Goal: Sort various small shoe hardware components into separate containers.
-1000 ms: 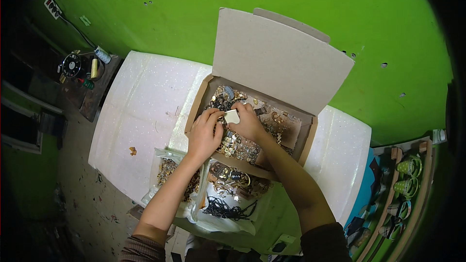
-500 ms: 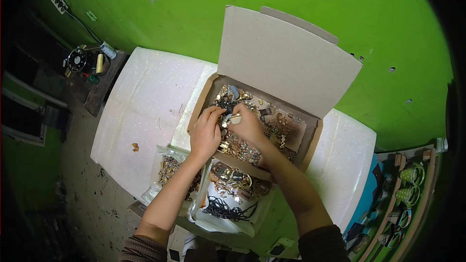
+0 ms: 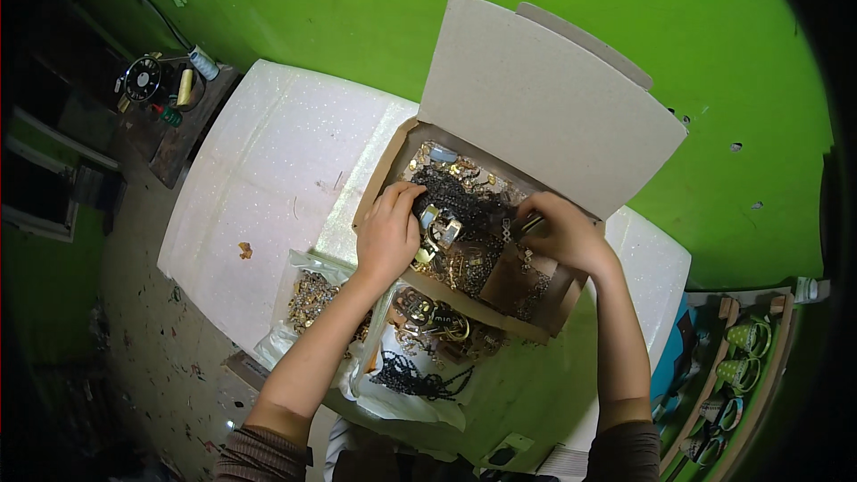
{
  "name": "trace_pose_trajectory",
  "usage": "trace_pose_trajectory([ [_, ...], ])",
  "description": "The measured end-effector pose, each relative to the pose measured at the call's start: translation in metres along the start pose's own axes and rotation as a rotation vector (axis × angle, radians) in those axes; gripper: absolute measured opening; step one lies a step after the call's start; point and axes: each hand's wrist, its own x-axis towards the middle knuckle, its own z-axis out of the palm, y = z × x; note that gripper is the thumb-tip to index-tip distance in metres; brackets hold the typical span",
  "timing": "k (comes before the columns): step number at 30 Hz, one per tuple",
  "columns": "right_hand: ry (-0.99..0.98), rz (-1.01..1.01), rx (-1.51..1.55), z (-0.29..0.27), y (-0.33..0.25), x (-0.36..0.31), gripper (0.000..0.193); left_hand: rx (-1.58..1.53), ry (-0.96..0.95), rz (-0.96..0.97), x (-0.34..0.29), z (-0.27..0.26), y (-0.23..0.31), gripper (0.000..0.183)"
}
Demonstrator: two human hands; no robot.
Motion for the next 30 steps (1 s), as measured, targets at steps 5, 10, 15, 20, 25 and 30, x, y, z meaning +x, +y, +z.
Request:
trace_pose_trajectory([
  [5, 0.042, -0.177, -0.212, 0.046, -0.005, 0.031, 0.046, 0.009, 0.008, 0.003, 0.001, 0.004, 0.0, 0.032],
  [10, 0.084, -0.076, -0.221, 0.11, -0.002, 0.078, 0.048, 0.016, 0.012, 0.003, 0.001, 0.009, 0.001, 0.033],
  [15, -0.121, -0.141, -0.262, 0.099, -0.025, 0.072, 0.031, 0.009, 0.035, 0.0, -0.002, 0.002, -0.002, 0.034],
  [20, -0.195, -0.235, 0.054, 0.043, -0.014, 0.043, 0.024, -0.02, 0.057, -0.013, -0.001, 0.004, 0.001, 0.036],
  [25, -0.048, -0.268, 0.032, -0.003, -0.02, 0.028, 0.02, -0.013, 0.036, -0.028, -0.001, 0.001, -0.001, 0.037],
  [30, -0.055, -0.164, 0.218, -0.022, -0.029, 0.025, 0.017, 0.006, 0.017, -0.038, -0.001, 0.002, -0.001, 0.037],
])
